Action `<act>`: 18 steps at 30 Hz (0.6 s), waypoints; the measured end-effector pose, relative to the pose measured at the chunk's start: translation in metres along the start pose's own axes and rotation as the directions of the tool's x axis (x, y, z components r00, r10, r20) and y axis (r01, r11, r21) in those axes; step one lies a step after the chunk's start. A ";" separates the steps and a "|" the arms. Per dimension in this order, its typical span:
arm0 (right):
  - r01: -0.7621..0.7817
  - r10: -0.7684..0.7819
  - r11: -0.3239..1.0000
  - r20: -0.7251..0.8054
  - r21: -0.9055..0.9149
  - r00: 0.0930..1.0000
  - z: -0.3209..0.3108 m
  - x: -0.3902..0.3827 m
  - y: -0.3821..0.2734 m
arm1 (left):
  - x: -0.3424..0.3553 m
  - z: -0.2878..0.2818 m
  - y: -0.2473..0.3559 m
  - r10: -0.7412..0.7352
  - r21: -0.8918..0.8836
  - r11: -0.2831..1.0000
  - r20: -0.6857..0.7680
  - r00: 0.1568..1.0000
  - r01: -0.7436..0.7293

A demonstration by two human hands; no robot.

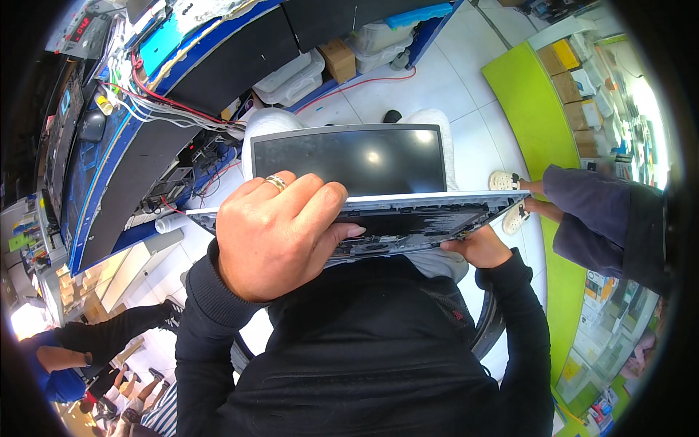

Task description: The person removes a battery from a laptop, sets it aside, and then unpacks a replacement keyboard component from a plastic bag and positions it over the internal chassis.

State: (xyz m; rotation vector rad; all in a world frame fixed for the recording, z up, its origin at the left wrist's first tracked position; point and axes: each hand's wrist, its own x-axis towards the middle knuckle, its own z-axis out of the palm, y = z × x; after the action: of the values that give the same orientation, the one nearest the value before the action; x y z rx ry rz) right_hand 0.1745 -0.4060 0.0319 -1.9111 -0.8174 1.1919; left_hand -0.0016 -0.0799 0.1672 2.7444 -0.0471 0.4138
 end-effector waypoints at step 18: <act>-0.032 0.031 0.995 0.004 0.092 0.999 0.003 0.001 0.005 | 0.001 0.001 0.001 -0.005 -0.013 1.000 -0.021 1.000 0.004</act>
State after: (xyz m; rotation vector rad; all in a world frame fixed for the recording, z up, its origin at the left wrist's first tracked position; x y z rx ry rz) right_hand 0.1728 -0.4066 0.0263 -1.8538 -0.7230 1.2298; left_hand -0.0007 -0.0807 0.1669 2.7262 -0.0381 0.4396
